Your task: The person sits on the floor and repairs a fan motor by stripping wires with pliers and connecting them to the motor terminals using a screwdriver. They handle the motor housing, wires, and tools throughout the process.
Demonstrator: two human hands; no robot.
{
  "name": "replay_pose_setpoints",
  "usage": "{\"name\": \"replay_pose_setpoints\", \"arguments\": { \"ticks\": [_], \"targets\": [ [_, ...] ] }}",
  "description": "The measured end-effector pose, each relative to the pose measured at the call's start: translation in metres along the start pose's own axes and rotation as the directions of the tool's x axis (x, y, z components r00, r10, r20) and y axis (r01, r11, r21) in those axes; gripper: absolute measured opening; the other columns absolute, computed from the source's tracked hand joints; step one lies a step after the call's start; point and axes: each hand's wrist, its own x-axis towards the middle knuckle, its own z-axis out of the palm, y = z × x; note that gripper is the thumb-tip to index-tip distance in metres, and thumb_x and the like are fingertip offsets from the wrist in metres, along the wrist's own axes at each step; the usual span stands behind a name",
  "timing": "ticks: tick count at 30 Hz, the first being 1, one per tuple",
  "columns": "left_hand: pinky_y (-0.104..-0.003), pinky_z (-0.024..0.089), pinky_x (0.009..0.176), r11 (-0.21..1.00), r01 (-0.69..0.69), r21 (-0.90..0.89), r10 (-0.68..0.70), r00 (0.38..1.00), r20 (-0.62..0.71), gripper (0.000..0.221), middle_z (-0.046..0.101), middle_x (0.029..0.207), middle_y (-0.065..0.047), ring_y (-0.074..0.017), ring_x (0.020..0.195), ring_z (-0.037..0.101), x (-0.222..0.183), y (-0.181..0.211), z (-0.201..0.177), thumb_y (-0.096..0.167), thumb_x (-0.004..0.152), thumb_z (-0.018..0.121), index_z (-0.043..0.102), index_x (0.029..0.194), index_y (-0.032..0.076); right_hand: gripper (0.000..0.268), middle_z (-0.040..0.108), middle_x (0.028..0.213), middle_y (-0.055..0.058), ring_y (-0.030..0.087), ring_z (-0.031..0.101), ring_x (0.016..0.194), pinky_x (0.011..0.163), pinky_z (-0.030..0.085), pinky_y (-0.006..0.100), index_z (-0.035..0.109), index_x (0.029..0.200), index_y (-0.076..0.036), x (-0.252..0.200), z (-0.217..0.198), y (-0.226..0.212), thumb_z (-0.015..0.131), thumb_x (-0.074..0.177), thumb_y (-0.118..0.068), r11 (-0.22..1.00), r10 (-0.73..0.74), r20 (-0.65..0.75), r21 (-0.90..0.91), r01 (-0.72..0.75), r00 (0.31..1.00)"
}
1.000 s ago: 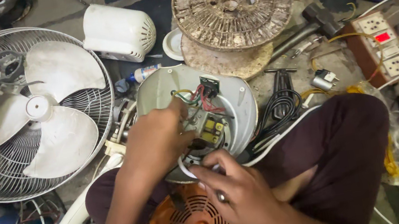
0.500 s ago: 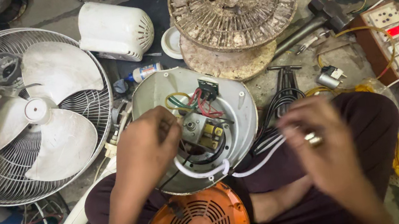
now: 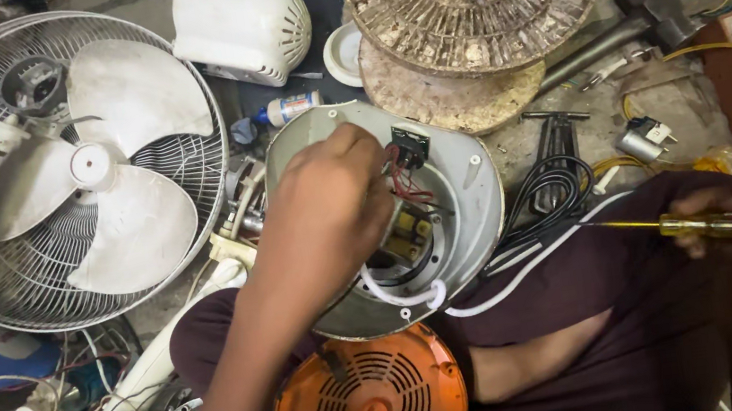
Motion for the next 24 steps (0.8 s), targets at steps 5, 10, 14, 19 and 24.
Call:
{"name": "replay_pose_setpoints", "arguments": {
  "ticks": [5,10,14,19,24],
  "targets": [
    [-0.049,0.051,0.072,0.985,0.174,0.016,-0.174,0.974,0.143,0.016,0.070,0.088,-0.020,-0.0408,0.081,0.068,0.008,-0.011,-0.004,0.007,0.081,0.072,0.060,0.088,0.000,0.050,0.054,0.093,0.027,0.031,0.059,0.077,0.068,0.048,0.037,0.043,0.107,0.002,-0.004,0.016,-0.001,0.035,0.127,-0.043,0.999,-0.038,-0.082,-0.019,0.037,0.996],
    [-0.043,0.056,0.069,0.923,0.383,-0.035,-0.370,0.911,0.182,0.022,0.074,0.082,-0.019,-0.0335,0.074,0.074,0.001,-0.021,0.000,0.010,0.086,0.069,0.071,0.107,0.009,0.028,0.065,0.104,0.027,0.027,0.066,0.082,0.079,0.057,0.037,0.050,0.109,0.002,0.007,0.053,-0.031,0.051,0.119,-0.024,0.999,-0.029,-0.059,0.025,0.031,0.998],
    [-0.040,0.058,0.070,0.962,0.264,-0.071,-0.258,0.963,0.082,0.016,0.076,0.088,-0.018,-0.0314,0.077,0.075,-0.003,-0.029,0.010,0.008,0.083,0.071,0.075,0.099,0.006,0.029,0.067,0.110,0.026,0.025,0.070,0.094,0.082,0.059,0.035,0.046,0.121,0.000,0.011,0.077,-0.060,0.066,0.101,0.006,0.998,-0.041,0.001,0.056,0.041,0.999],
    [-0.043,0.057,0.072,0.963,0.266,0.037,-0.269,0.957,0.105,0.009,0.076,0.087,-0.017,-0.0342,0.076,0.073,-0.004,-0.033,0.019,0.013,0.083,0.075,0.075,0.090,0.007,0.040,0.066,0.111,0.023,0.026,0.073,0.096,0.081,0.062,0.034,0.042,0.126,-0.003,0.004,0.115,-0.082,0.066,0.097,0.010,0.991,-0.129,0.037,-0.036,0.130,0.991],
    [-0.045,0.056,0.067,0.947,0.311,0.077,-0.317,0.945,0.082,0.011,0.074,0.084,-0.015,-0.0352,0.074,0.072,-0.005,-0.028,0.021,0.015,0.080,0.077,0.072,0.086,0.007,0.037,0.067,0.125,0.021,0.028,0.071,0.120,0.098,0.060,0.039,0.043,0.127,0.000,0.013,0.158,-0.076,0.064,0.099,0.013,0.976,-0.168,0.216,-0.099,0.192,0.962]
  ]
}}
